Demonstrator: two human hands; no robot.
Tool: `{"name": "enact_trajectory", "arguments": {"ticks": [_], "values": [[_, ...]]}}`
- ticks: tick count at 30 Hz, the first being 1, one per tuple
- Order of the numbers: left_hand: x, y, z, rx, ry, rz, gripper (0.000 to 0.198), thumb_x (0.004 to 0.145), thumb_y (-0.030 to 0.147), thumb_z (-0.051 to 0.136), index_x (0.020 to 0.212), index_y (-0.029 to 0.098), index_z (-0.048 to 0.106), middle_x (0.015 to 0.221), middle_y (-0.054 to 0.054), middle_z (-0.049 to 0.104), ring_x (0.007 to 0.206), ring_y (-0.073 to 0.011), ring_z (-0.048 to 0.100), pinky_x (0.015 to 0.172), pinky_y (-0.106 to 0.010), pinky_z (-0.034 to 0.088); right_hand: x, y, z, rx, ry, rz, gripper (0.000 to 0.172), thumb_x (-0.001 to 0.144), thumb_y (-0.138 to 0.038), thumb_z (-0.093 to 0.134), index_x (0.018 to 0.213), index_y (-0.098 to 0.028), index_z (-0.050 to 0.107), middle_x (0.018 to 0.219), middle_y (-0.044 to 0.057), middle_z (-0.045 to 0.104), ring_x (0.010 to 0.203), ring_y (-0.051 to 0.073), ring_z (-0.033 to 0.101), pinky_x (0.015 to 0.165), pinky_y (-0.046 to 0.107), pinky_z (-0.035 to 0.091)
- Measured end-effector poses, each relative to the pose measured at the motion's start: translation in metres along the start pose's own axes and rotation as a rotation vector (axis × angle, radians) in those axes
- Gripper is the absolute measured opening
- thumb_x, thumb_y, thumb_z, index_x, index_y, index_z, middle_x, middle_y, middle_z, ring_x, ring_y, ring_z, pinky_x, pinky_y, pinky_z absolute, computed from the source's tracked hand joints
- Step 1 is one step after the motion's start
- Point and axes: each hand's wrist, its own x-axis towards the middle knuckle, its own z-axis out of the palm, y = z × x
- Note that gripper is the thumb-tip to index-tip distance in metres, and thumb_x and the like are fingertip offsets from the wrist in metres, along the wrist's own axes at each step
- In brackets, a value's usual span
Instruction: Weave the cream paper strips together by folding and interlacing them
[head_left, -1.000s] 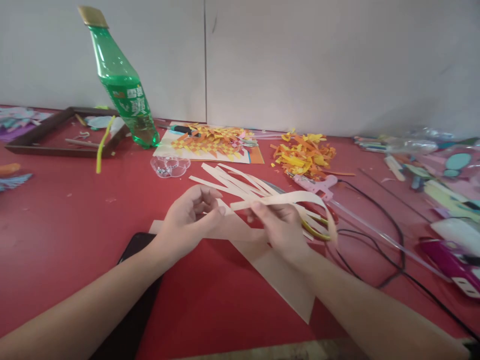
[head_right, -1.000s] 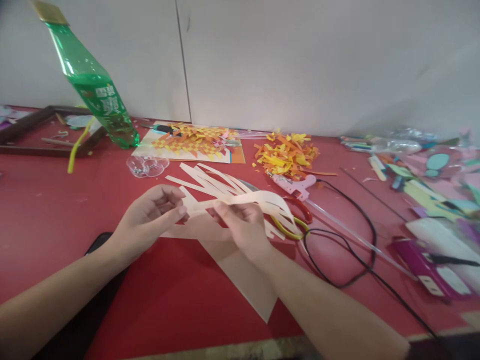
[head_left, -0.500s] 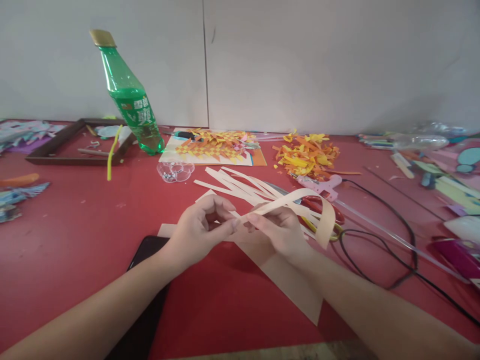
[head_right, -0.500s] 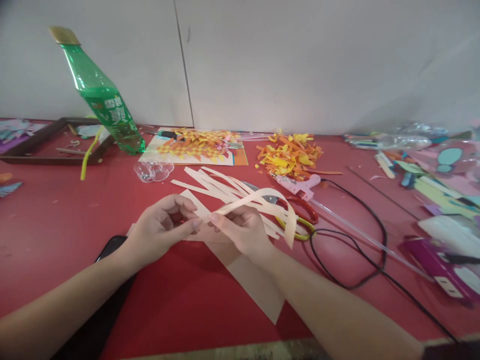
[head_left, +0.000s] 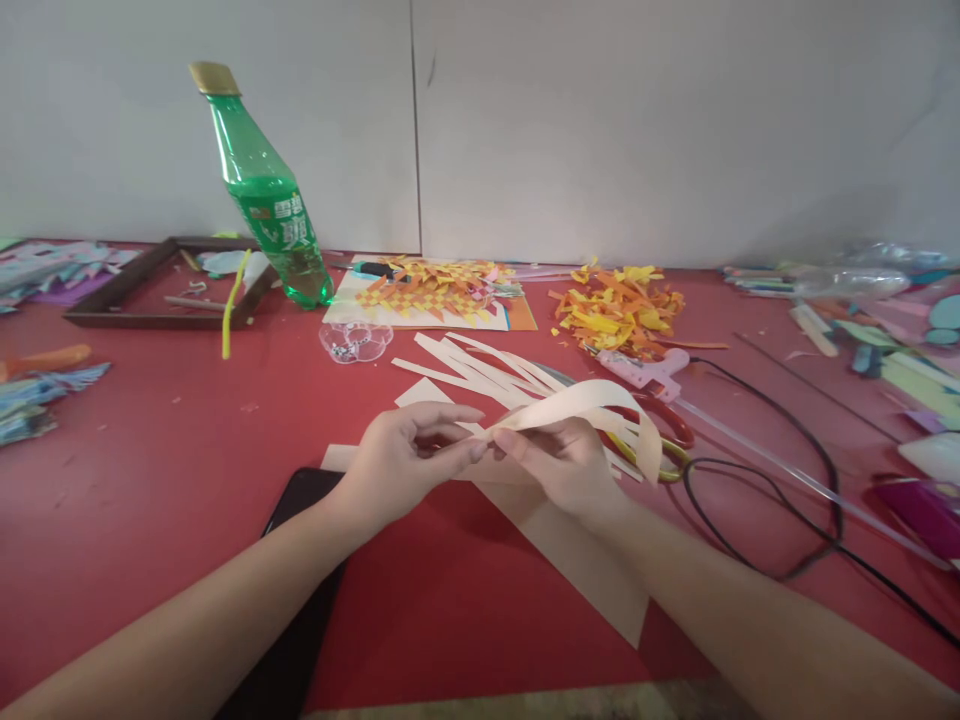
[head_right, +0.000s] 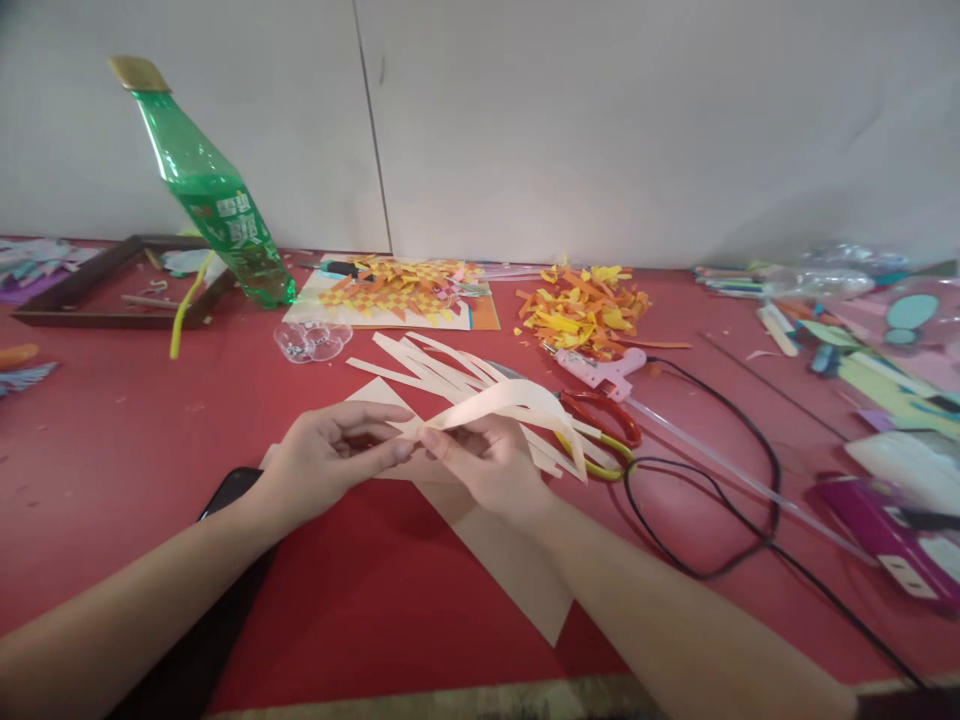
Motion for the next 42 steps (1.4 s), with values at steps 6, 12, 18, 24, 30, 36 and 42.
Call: {"name": "enact_trajectory", "arguments": {"ticks": [6, 12, 18, 24, 30, 36, 42], "values": [[0.000, -0.002, 0.001, -0.003, -0.011, 0.116, 0.017, 0.077, 0.021, 0.070, 0.090, 0.018, 0.059, 0.074, 0.003, 0.058, 0.068, -0.0082, 0.058, 0.063, -0.018, 0.048, 0.001, 0.001, 0.001, 0.038, -0.019, -0.042, 0.013, 0.084, -0.029, 0.066, 0.076, -0.021, 0.073, 0.073, 0.002, 0.073, 0.070, 0.016, 0.067, 0.064, 0.027, 0.054], [0.001, -0.003, 0.000, 0.049, 0.011, 0.137, 0.018, 0.078, 0.022, 0.068, 0.093, 0.017, 0.060, 0.076, 0.002, 0.056, 0.069, -0.0087, 0.056, 0.062, -0.019, 0.048, 0.002, 0.001, -0.001, 0.052, 0.108, 0.004, 0.013, 0.080, -0.030, 0.070, 0.075, -0.020, 0.074, 0.063, 0.001, 0.071, 0.060, 0.014, 0.065, 0.056, 0.024, 0.051], [0.000, 0.000, -0.002, 0.272, -0.044, 0.138, 0.019, 0.085, 0.033, 0.062, 0.083, 0.016, 0.070, 0.084, -0.004, 0.071, 0.078, -0.0146, 0.062, 0.068, -0.023, 0.048, -0.001, 0.003, 0.000, 0.026, 0.033, 0.023, 0.013, 0.079, -0.031, 0.072, 0.073, -0.020, 0.075, 0.068, 0.002, 0.072, 0.065, 0.015, 0.066, 0.058, 0.026, 0.052], [-0.001, 0.000, 0.000, 0.272, -0.054, 0.106, 0.020, 0.086, 0.032, 0.058, 0.079, 0.016, 0.067, 0.078, -0.002, 0.070, 0.074, -0.0132, 0.062, 0.067, -0.022, 0.048, 0.000, -0.001, 0.001, 0.029, -0.002, 0.025, 0.013, 0.080, -0.030, 0.070, 0.074, -0.020, 0.075, 0.068, 0.003, 0.072, 0.064, 0.015, 0.065, 0.061, 0.027, 0.052], [0.000, -0.004, -0.001, 0.301, -0.044, 0.079, 0.020, 0.086, 0.033, 0.058, 0.075, 0.016, 0.063, 0.070, 0.000, 0.063, 0.066, -0.0119, 0.057, 0.059, -0.021, 0.045, 0.002, 0.009, -0.003, 0.090, 0.120, 0.009, 0.015, 0.080, -0.033, 0.071, 0.071, -0.021, 0.072, 0.066, 0.000, 0.071, 0.062, 0.012, 0.063, 0.061, 0.025, 0.050], [0.000, 0.002, 0.000, 0.382, -0.033, 0.132, 0.019, 0.085, 0.031, 0.058, 0.078, 0.016, 0.067, 0.074, -0.001, 0.068, 0.067, -0.0114, 0.058, 0.059, -0.020, 0.043, 0.002, 0.007, -0.002, 0.036, 0.120, 0.032, 0.018, 0.077, -0.034, 0.073, 0.067, -0.020, 0.069, 0.062, 0.000, 0.069, 0.059, 0.013, 0.062, 0.056, 0.024, 0.049], [-0.003, 0.003, 0.001, 0.458, -0.067, 0.187, 0.023, 0.088, 0.031, 0.054, 0.076, 0.017, 0.067, 0.066, 0.001, 0.065, 0.059, -0.0093, 0.053, 0.054, -0.019, 0.039, 0.001, 0.001, -0.001, 0.040, -0.027, -0.012, 0.013, 0.081, -0.032, 0.069, 0.077, -0.020, 0.074, 0.073, 0.002, 0.073, 0.068, 0.016, 0.066, 0.063, 0.028, 0.053]]}}
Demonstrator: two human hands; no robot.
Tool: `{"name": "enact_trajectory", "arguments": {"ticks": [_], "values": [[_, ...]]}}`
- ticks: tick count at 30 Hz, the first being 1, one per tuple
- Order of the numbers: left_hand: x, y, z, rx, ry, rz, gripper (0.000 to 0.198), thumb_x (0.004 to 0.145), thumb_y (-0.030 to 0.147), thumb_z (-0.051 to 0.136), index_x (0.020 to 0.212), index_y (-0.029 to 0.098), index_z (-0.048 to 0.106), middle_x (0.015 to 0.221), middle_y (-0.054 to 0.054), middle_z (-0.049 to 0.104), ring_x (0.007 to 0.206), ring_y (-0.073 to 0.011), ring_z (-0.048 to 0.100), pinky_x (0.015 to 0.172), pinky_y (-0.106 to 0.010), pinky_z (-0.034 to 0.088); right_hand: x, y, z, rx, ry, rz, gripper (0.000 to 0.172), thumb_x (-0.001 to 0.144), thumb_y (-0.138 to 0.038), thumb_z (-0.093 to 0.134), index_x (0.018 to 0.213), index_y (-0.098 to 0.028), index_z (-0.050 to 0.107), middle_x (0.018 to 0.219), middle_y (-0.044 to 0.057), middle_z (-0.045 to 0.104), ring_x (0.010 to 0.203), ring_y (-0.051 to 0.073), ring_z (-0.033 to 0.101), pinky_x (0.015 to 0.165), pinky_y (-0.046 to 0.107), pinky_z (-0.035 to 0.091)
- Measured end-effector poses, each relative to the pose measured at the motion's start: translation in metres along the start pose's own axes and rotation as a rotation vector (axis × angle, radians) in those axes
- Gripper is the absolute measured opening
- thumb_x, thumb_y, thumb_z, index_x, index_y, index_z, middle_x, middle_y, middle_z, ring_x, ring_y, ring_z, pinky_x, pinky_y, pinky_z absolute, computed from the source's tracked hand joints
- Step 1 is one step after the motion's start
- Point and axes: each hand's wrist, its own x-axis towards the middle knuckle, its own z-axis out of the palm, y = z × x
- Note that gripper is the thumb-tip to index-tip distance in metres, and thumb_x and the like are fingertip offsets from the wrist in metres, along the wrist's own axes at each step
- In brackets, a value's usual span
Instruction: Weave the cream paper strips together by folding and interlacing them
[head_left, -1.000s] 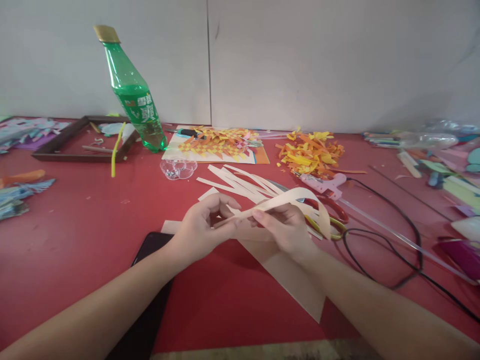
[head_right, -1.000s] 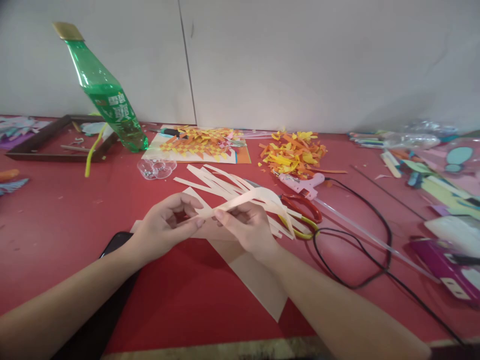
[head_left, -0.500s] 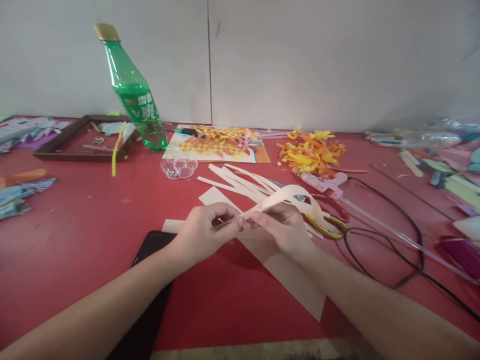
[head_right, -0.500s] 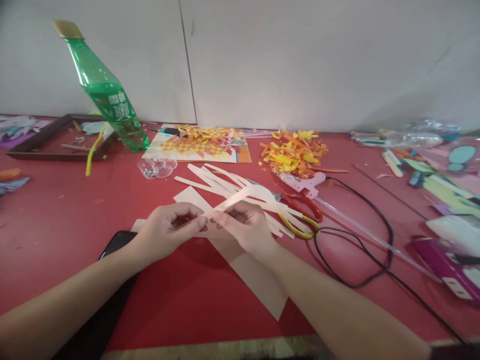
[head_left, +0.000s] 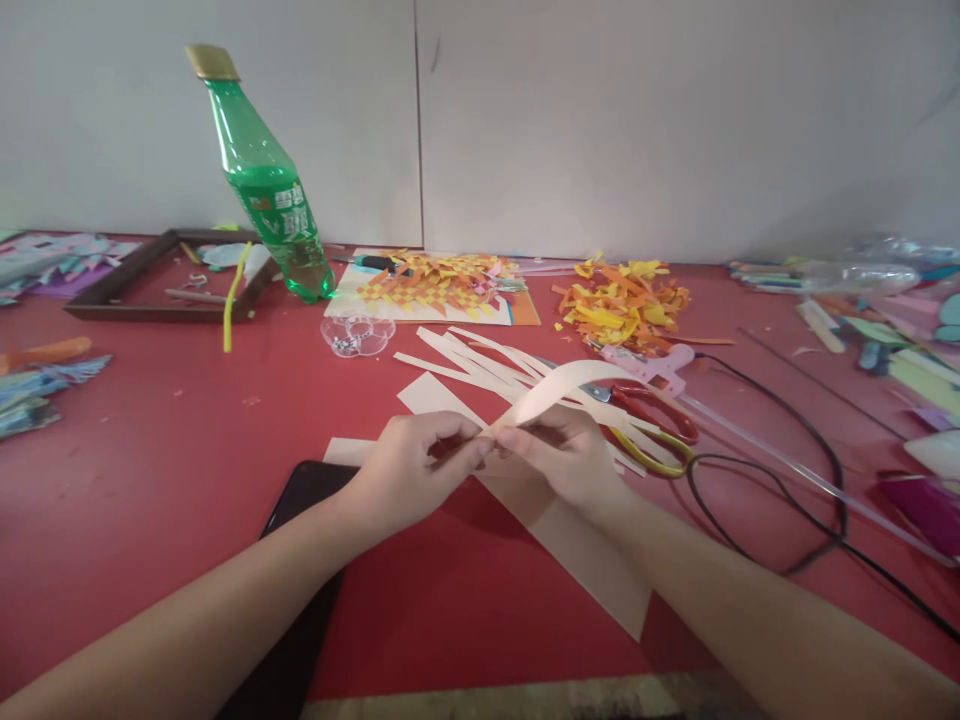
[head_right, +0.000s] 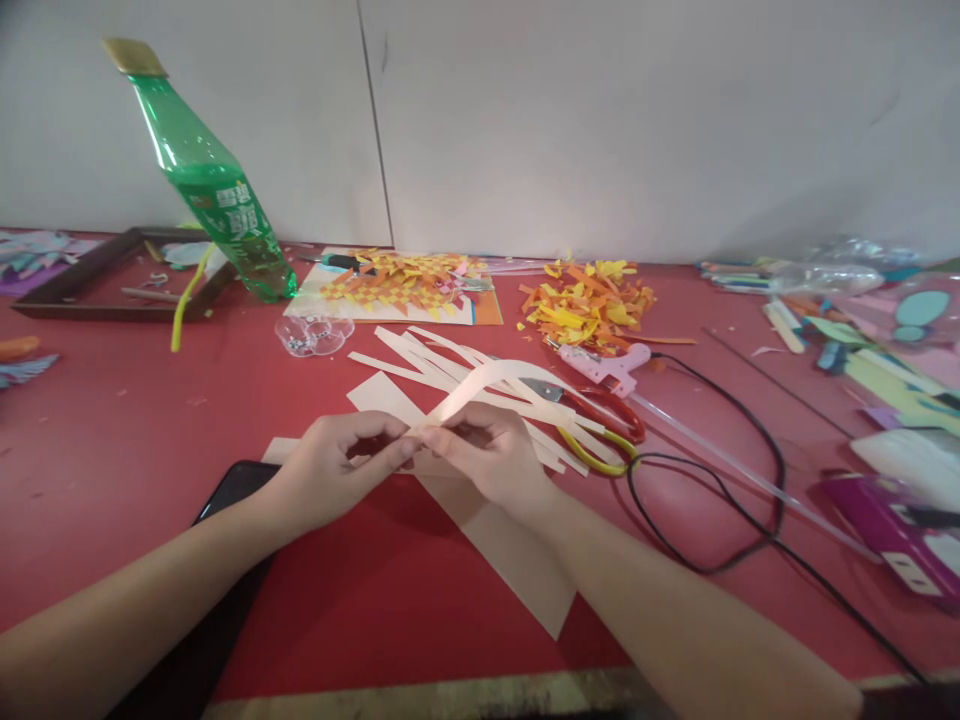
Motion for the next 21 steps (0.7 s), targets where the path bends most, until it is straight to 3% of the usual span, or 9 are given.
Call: {"name": "enact_trajectory", "arguments": {"ticks": [8, 13, 21], "values": [[-0.0003, 0.0011, -0.0006, 0.017, -0.023, -0.005, 0.022, 0.088, 0.029, 0.053, 0.074, 0.016, 0.065, 0.068, 0.000, 0.066, 0.061, -0.0102, 0.054, 0.055, -0.019, 0.039, 0.0019, 0.0016, -0.0009, 0.016, 0.033, 0.001, 0.023, 0.082, -0.034, 0.068, 0.065, -0.020, 0.069, 0.064, 0.001, 0.066, 0.063, 0.014, 0.060, 0.061, 0.028, 0.050], [-0.0001, 0.0017, -0.0016, 0.035, -0.015, -0.005, 0.021, 0.086, 0.028, 0.055, 0.069, 0.016, 0.058, 0.062, 0.002, 0.060, 0.056, -0.0080, 0.048, 0.051, -0.018, 0.036, 0.0014, 0.0048, -0.0033, 0.026, 0.004, 0.026, 0.022, 0.083, -0.033, 0.068, 0.065, -0.019, 0.068, 0.061, -0.001, 0.063, 0.060, 0.012, 0.058, 0.061, 0.026, 0.048], [0.0004, 0.0003, -0.0006, -0.006, -0.026, 0.019, 0.020, 0.087, 0.027, 0.053, 0.071, 0.016, 0.057, 0.065, 0.002, 0.061, 0.059, -0.0085, 0.051, 0.054, -0.018, 0.039, 0.0019, 0.0069, -0.0028, 0.080, -0.015, 0.031, 0.022, 0.084, -0.033, 0.067, 0.068, -0.019, 0.071, 0.063, 0.000, 0.065, 0.059, 0.012, 0.058, 0.062, 0.026, 0.048]]}}
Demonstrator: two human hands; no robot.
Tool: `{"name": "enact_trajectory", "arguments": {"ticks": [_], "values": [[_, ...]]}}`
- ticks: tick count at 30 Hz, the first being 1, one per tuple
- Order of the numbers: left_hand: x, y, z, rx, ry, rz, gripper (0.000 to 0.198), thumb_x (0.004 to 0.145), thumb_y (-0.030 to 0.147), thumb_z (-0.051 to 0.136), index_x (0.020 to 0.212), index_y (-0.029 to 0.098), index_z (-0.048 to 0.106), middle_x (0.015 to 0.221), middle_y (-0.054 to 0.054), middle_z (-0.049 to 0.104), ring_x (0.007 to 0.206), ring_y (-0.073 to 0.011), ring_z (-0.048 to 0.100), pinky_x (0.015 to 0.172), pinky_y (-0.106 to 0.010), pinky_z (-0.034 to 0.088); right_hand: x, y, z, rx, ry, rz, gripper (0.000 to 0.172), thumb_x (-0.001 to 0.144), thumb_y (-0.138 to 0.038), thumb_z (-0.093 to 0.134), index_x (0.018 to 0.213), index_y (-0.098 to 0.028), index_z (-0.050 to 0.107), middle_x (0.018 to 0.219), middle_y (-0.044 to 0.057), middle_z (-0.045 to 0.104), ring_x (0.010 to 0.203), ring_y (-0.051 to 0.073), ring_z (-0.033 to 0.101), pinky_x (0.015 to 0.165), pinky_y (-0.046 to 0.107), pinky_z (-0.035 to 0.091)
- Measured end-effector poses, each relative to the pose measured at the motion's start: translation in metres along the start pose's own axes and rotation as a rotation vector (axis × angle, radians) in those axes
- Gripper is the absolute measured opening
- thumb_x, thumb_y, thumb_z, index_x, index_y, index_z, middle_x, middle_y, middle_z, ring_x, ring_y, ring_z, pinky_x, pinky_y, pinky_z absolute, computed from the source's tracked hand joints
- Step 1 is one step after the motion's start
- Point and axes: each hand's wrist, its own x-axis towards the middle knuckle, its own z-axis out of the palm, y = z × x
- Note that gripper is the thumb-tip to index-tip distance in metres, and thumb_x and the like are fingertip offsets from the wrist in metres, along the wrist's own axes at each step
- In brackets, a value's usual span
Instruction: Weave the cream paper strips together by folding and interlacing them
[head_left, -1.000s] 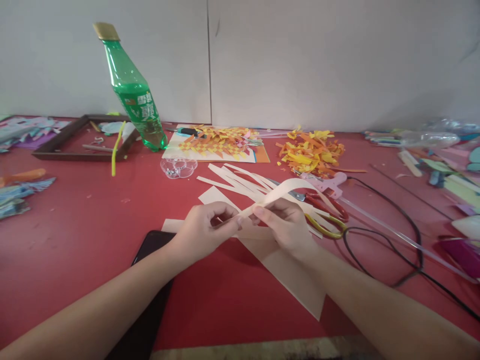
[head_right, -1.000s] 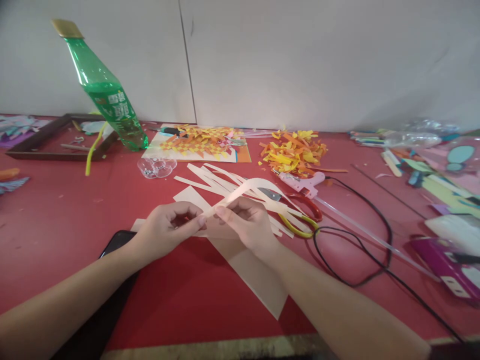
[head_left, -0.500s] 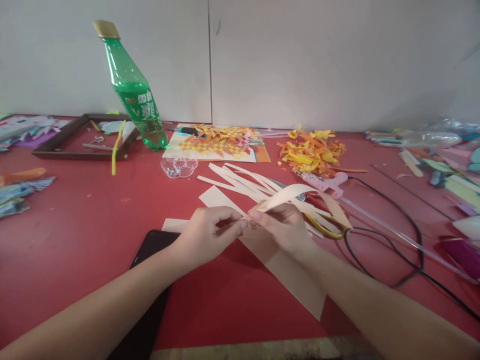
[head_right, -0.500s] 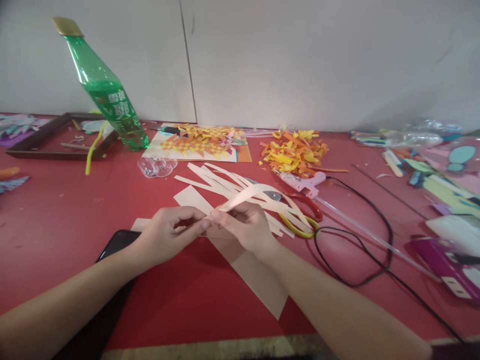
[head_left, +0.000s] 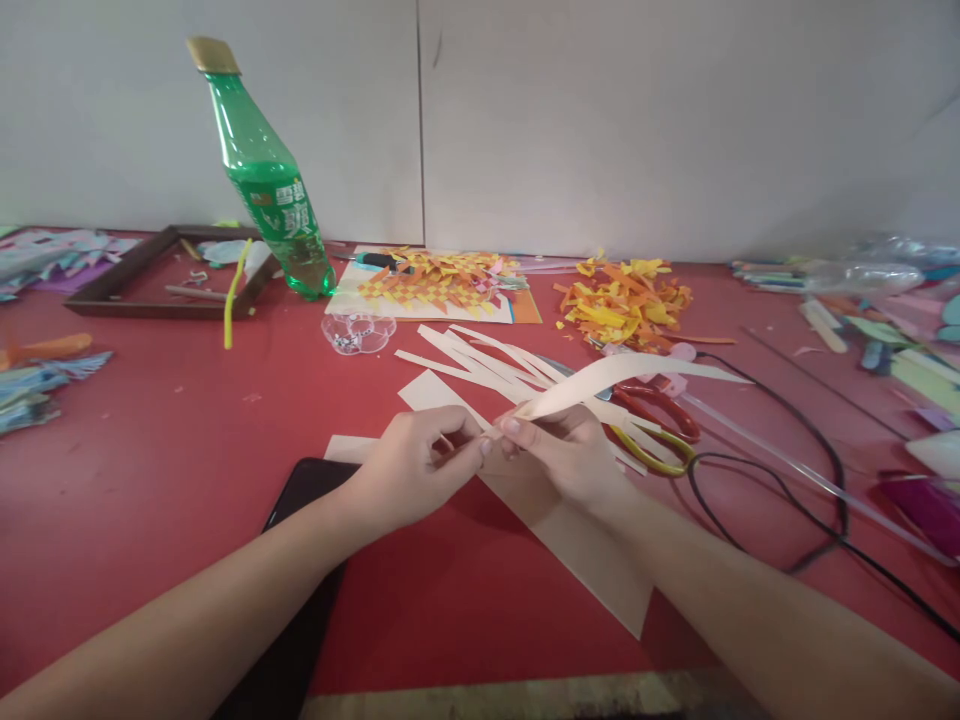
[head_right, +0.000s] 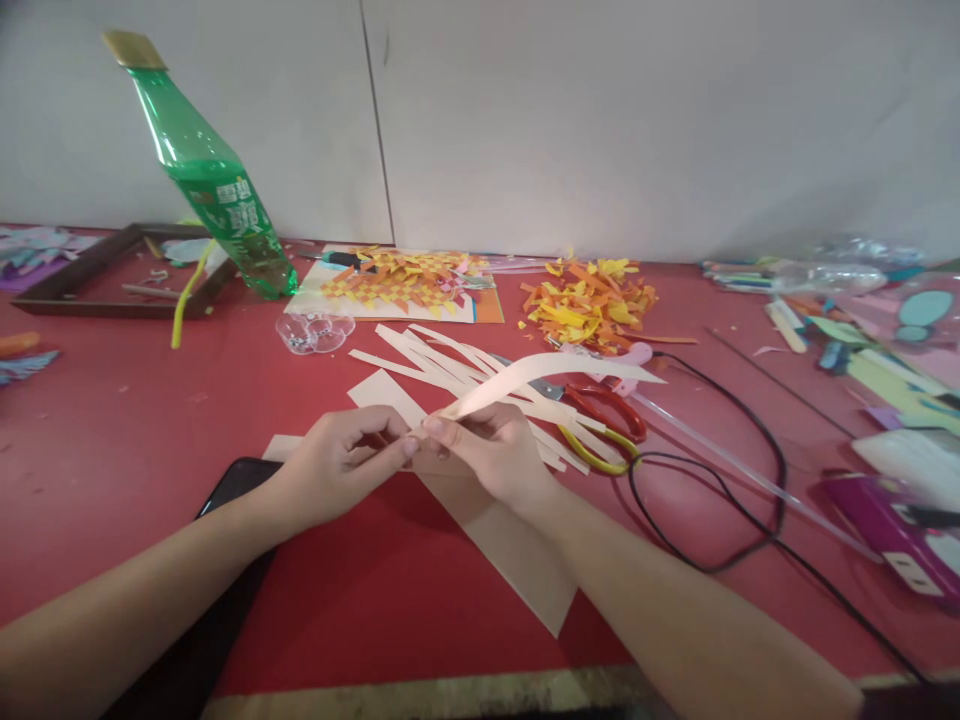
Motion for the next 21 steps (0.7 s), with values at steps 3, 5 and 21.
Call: {"name": "enact_trajectory", "arguments": {"ticks": [3, 5, 21], "values": [[0.000, 0.000, 0.000, 0.000, 0.004, -0.006, 0.020, 0.088, 0.028, 0.052, 0.073, 0.016, 0.059, 0.068, 0.001, 0.062, 0.061, -0.0097, 0.053, 0.056, -0.019, 0.041, 0.001, 0.005, -0.002, 0.040, 0.022, 0.009, 0.021, 0.084, -0.035, 0.067, 0.072, -0.019, 0.072, 0.064, 0.001, 0.066, 0.060, 0.012, 0.059, 0.062, 0.027, 0.048], [-0.001, 0.000, 0.000, -0.002, -0.002, -0.013, 0.020, 0.089, 0.029, 0.052, 0.074, 0.017, 0.059, 0.069, 0.000, 0.062, 0.062, -0.0103, 0.054, 0.056, -0.020, 0.041, 0.002, 0.008, -0.004, 0.048, 0.070, 0.006, 0.019, 0.083, -0.034, 0.069, 0.071, -0.019, 0.072, 0.063, 0.000, 0.066, 0.059, 0.012, 0.058, 0.061, 0.026, 0.047], [-0.001, 0.000, -0.001, 0.187, 0.052, 0.098, 0.020, 0.090, 0.025, 0.053, 0.080, 0.022, 0.070, 0.073, 0.001, 0.070, 0.066, -0.0122, 0.058, 0.062, -0.021, 0.043, -0.002, -0.008, 0.003, -0.126, -0.004, -0.001, 0.020, 0.081, -0.036, 0.069, 0.071, -0.019, 0.073, 0.065, 0.002, 0.068, 0.062, 0.014, 0.061, 0.059, 0.028, 0.051]]}}
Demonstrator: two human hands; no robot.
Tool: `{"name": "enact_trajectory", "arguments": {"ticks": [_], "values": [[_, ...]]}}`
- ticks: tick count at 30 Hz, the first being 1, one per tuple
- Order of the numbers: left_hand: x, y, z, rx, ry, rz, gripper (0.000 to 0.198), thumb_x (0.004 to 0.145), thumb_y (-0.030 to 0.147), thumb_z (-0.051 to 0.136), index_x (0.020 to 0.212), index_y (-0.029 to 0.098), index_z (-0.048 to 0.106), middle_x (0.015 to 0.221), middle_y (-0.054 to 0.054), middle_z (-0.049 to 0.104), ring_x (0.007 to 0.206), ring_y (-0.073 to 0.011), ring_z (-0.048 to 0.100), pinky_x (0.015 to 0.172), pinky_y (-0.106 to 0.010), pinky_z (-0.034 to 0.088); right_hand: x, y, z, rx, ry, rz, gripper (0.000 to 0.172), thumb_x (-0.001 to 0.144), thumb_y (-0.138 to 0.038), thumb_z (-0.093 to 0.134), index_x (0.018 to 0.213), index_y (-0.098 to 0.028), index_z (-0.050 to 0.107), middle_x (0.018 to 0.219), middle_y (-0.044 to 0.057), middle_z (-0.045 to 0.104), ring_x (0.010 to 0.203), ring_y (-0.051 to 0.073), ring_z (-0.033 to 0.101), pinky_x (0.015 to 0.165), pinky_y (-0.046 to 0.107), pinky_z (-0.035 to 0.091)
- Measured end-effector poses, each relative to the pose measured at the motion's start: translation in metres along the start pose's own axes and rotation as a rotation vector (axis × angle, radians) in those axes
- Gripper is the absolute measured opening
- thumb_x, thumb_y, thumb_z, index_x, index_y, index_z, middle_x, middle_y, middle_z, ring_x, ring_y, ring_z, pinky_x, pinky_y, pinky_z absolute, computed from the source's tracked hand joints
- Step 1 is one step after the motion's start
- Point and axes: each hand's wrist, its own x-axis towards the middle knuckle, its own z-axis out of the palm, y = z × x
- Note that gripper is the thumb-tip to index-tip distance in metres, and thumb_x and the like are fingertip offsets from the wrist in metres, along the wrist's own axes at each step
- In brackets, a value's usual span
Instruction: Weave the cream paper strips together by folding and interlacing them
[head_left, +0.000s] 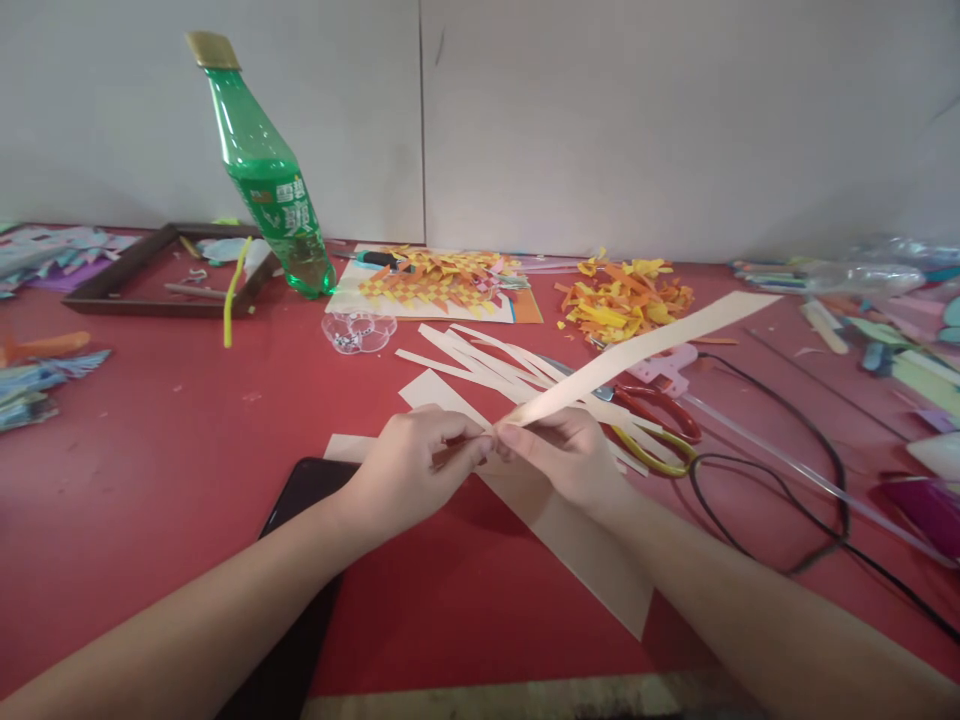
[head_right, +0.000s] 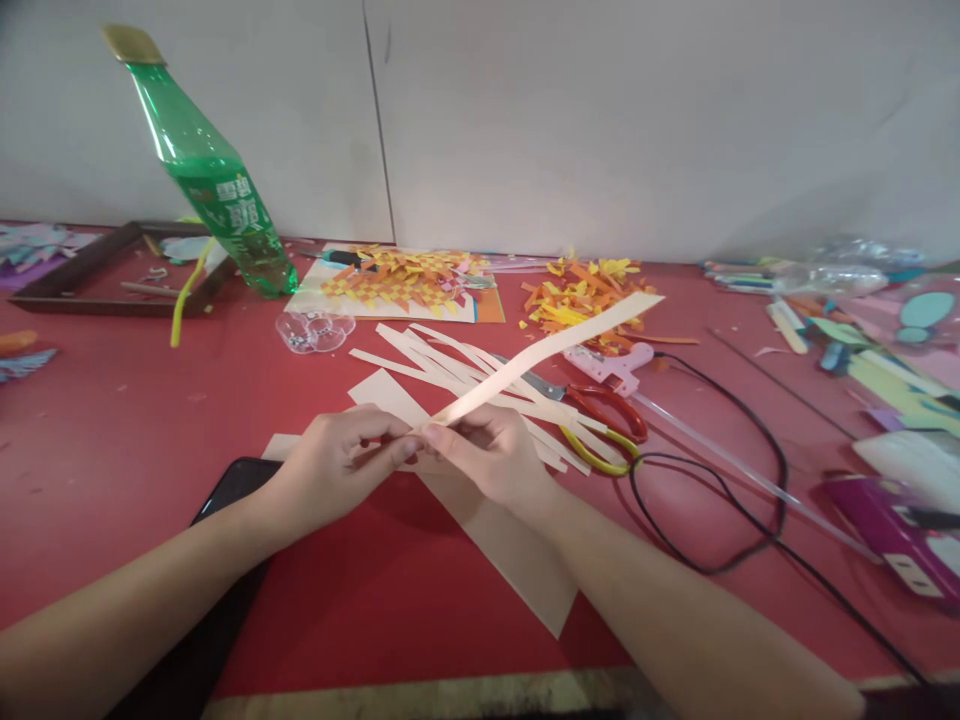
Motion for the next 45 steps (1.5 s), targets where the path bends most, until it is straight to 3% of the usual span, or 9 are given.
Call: {"name": "enact_trajectory", "arguments": {"ticks": [13, 19, 23, 30, 37, 45], "values": [[0.001, -0.001, 0.001, 0.063, -0.007, -0.051, 0.021, 0.091, 0.026, 0.050, 0.077, 0.020, 0.065, 0.074, 0.000, 0.070, 0.069, -0.0146, 0.059, 0.060, -0.023, 0.041, 0.002, 0.005, -0.003, 0.028, 0.051, -0.003, 0.025, 0.082, -0.035, 0.068, 0.063, -0.019, 0.066, 0.061, 0.000, 0.064, 0.062, 0.014, 0.059, 0.062, 0.029, 0.048], [0.001, -0.001, -0.002, 0.097, -0.037, -0.068, 0.026, 0.091, 0.028, 0.048, 0.071, 0.019, 0.063, 0.070, 0.000, 0.067, 0.065, -0.0144, 0.057, 0.058, -0.024, 0.038, 0.004, 0.009, -0.005, 0.081, 0.200, 0.000, 0.023, 0.083, -0.033, 0.069, 0.064, -0.020, 0.065, 0.059, -0.002, 0.061, 0.057, 0.012, 0.054, 0.058, 0.026, 0.045], [-0.001, 0.005, -0.007, -0.072, -0.138, -0.090, 0.028, 0.090, 0.032, 0.051, 0.071, 0.020, 0.067, 0.069, 0.001, 0.065, 0.057, -0.0106, 0.053, 0.053, -0.022, 0.037, 0.004, 0.011, -0.008, 0.148, 0.119, -0.004, 0.025, 0.083, -0.032, 0.068, 0.062, -0.019, 0.064, 0.057, -0.002, 0.060, 0.055, 0.011, 0.052, 0.057, 0.026, 0.044], [-0.002, 0.003, -0.003, -0.180, -0.174, -0.076, 0.026, 0.092, 0.034, 0.052, 0.080, 0.022, 0.072, 0.077, 0.000, 0.070, 0.078, -0.0131, 0.061, 0.069, -0.021, 0.046, 0.002, 0.004, -0.004, 0.198, -0.114, 0.018, 0.023, 0.081, -0.027, 0.071, 0.062, -0.017, 0.064, 0.058, -0.001, 0.062, 0.054, 0.011, 0.056, 0.052, 0.025, 0.044], [-0.002, 0.006, -0.004, -0.241, -0.163, -0.118, 0.028, 0.092, 0.031, 0.051, 0.078, 0.020, 0.073, 0.077, -0.001, 0.071, 0.074, -0.0120, 0.062, 0.067, -0.020, 0.046, 0.001, 0.008, -0.001, 0.369, -0.136, 0.020, 0.021, 0.085, -0.023, 0.066, 0.065, -0.017, 0.063, 0.062, 0.000, 0.065, 0.057, 0.014, 0.063, 0.057, 0.029, 0.052], [-0.002, 0.004, -0.005, -0.226, -0.177, -0.135, 0.029, 0.090, 0.033, 0.052, 0.080, 0.019, 0.076, 0.072, -0.001, 0.065, 0.066, -0.0111, 0.058, 0.060, -0.021, 0.043, 0.003, 0.008, -0.002, 0.454, -0.164, 0.043, 0.021, 0.086, -0.022, 0.065, 0.065, -0.017, 0.065, 0.065, 0.001, 0.068, 0.057, 0.014, 0.063, 0.058, 0.030, 0.052]]}}
